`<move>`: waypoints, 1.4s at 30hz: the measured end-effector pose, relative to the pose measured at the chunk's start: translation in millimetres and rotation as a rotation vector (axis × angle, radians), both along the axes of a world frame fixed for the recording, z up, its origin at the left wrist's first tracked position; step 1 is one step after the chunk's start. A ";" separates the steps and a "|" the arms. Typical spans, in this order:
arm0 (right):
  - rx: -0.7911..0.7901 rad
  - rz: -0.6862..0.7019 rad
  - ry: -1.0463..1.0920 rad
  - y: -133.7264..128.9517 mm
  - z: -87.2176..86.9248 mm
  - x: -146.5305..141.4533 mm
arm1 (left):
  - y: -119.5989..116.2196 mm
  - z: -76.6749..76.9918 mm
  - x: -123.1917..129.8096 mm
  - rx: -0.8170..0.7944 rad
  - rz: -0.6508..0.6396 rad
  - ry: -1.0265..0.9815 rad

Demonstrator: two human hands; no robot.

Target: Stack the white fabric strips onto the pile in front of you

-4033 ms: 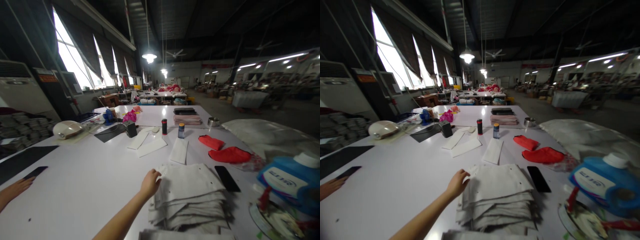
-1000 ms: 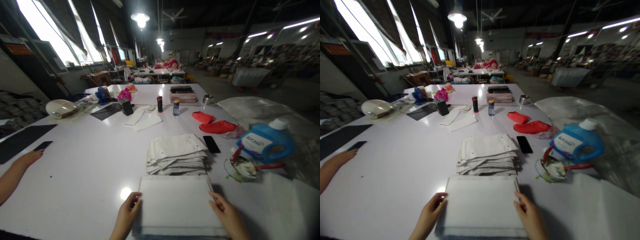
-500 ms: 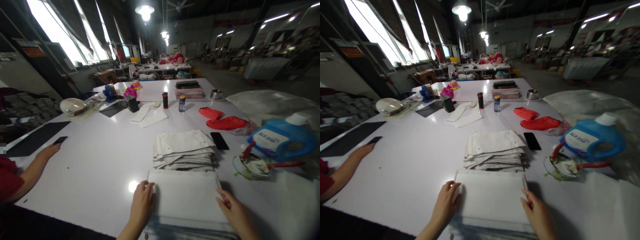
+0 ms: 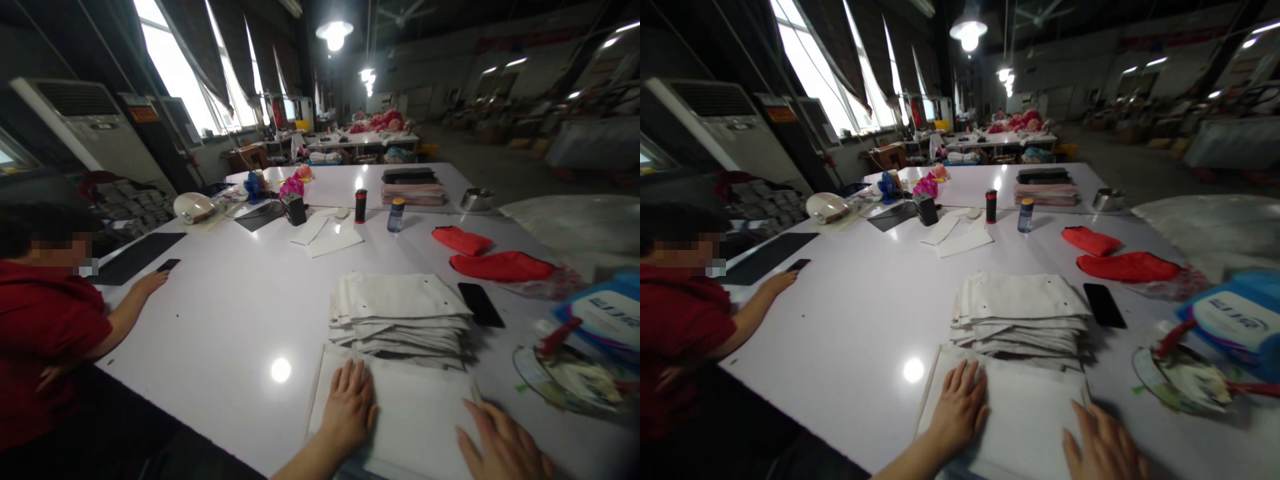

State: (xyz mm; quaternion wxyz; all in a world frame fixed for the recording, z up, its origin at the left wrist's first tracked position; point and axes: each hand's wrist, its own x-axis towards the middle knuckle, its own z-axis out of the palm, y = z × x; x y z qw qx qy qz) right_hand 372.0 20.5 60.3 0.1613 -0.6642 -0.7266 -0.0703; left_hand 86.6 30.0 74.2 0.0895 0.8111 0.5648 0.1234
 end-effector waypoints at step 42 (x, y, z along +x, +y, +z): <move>-0.087 0.114 0.755 230.8 175.3 -63.5 | 147.5 28.0 -41.9 -0.405 0.541 -1.079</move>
